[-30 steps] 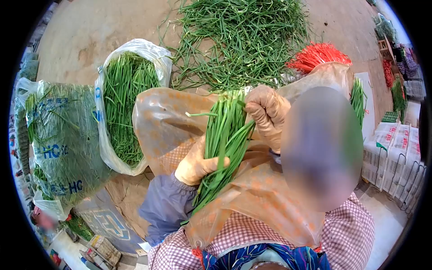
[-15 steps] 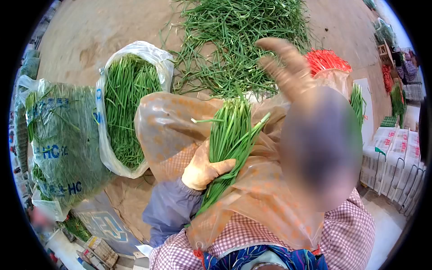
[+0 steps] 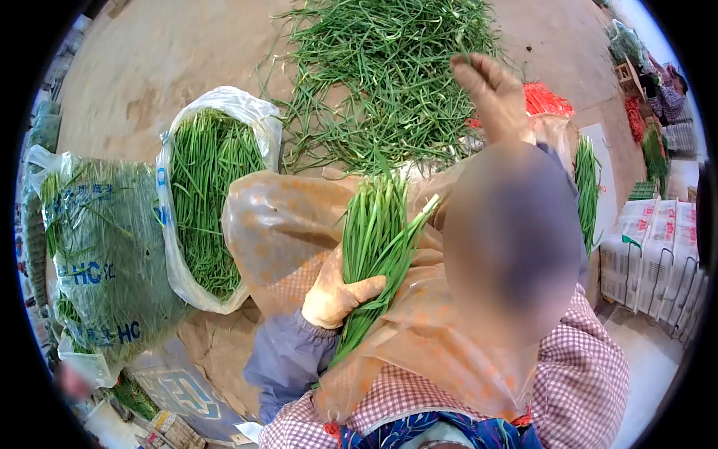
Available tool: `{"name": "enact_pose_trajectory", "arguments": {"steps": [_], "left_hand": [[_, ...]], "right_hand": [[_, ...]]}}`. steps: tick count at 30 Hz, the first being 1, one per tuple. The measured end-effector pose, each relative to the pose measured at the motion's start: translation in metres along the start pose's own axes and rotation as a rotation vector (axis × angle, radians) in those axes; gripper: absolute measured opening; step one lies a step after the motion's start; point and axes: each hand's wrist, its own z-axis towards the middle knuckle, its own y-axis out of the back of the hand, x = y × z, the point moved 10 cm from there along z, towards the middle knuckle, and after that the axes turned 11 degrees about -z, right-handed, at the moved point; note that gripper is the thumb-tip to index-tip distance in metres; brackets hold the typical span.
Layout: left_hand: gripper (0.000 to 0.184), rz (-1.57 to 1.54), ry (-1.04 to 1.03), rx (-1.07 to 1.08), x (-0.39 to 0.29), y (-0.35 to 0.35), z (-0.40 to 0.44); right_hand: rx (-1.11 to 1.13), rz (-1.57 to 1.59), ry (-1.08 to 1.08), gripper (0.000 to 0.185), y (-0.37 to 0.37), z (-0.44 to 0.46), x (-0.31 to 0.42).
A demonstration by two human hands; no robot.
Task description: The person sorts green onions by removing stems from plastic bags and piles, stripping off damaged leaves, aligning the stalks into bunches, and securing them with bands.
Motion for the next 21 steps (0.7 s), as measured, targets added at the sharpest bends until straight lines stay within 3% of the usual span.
{"name": "enact_pose_trajectory", "arguments": {"steps": [2,3,5,6,7,10,14,17,19,21], "left_hand": [[0.067,-0.022,0.018,-0.024,0.001,0.0,0.0],[0.067,-0.051,0.044,-0.038,0.001,-0.002,-0.001],[0.074,-0.03,-0.01,-0.06,0.001,-0.002,0.002],[0.073,-0.036,-0.021,-0.073,0.003,-0.001,0.002],[0.072,-0.039,-0.033,-0.088,0.003,-0.001,0.001],[0.069,0.008,-0.027,-0.115,0.001,0.001,-0.002],[0.066,0.068,-0.052,-0.126,-0.008,-0.001,-0.003],[0.065,0.072,-0.024,-0.148,-0.006,0.002,-0.005],[0.067,0.075,0.003,-0.152,-0.005,0.004,-0.009],[0.068,0.077,-0.017,-0.126,-0.011,0.001,-0.009]], "right_hand": [[0.283,-0.089,0.13,0.022,-0.021,-0.033,0.0],[0.487,-0.042,-0.13,0.023,-0.037,-0.064,-0.007],[0.76,-0.219,-0.085,0.034,-0.058,-0.101,0.004],[0.762,-0.255,0.026,0.034,-0.059,-0.108,0.024],[0.756,-0.291,0.137,0.035,-0.061,-0.115,0.045],[0.669,-0.126,0.017,0.025,-0.075,-0.122,0.007],[0.481,0.196,-0.444,0.012,-0.052,-0.114,-0.013],[0.034,-0.07,0.119,0.014,0.014,-0.052,-0.015],[-0.217,0.498,-0.258,0.017,0.056,-0.024,-0.095],[-0.117,0.445,-0.417,0.024,0.05,-0.029,-0.116]]}}
